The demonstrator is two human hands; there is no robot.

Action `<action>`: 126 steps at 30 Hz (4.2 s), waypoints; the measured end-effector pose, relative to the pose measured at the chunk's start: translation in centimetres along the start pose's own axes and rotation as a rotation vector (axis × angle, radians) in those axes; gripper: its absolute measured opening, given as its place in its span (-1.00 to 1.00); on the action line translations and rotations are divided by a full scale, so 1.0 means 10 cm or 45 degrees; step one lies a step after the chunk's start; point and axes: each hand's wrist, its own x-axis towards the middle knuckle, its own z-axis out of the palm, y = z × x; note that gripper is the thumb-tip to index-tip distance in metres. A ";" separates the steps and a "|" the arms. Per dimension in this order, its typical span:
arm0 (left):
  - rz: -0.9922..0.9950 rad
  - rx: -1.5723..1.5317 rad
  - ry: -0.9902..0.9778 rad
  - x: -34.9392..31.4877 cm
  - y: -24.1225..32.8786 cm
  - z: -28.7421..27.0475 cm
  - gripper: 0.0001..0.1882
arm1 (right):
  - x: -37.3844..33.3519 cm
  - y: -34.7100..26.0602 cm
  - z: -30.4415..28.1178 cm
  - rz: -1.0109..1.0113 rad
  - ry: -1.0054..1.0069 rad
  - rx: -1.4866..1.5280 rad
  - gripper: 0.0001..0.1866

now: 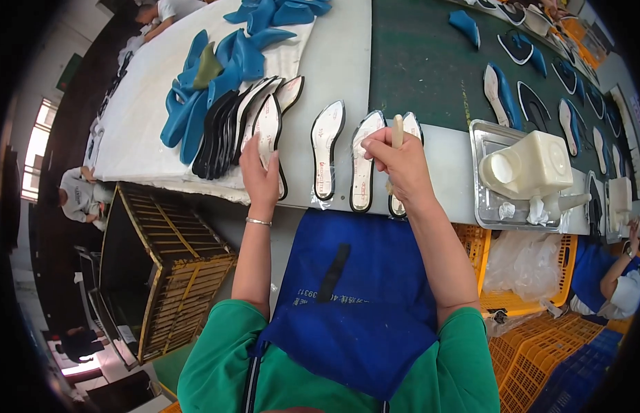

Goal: Applying adhesive or glue to shoe insoles using a brush at a manufacturing workstation.

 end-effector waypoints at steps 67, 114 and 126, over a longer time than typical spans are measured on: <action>-0.541 -0.286 -0.212 -0.68 0.05 -0.18 -0.62 | -0.03 0.47 0.11 0.274 -0.263 -0.220 -0.91; -0.578 -1.905 -0.480 -0.10 0.98 -0.23 0.17 | -0.42 0.28 0.07 0.420 -0.605 0.648 -0.91; -0.706 -2.270 -0.864 -0.13 1.08 -0.20 0.24 | -0.41 0.17 0.00 0.308 -0.489 0.659 -0.92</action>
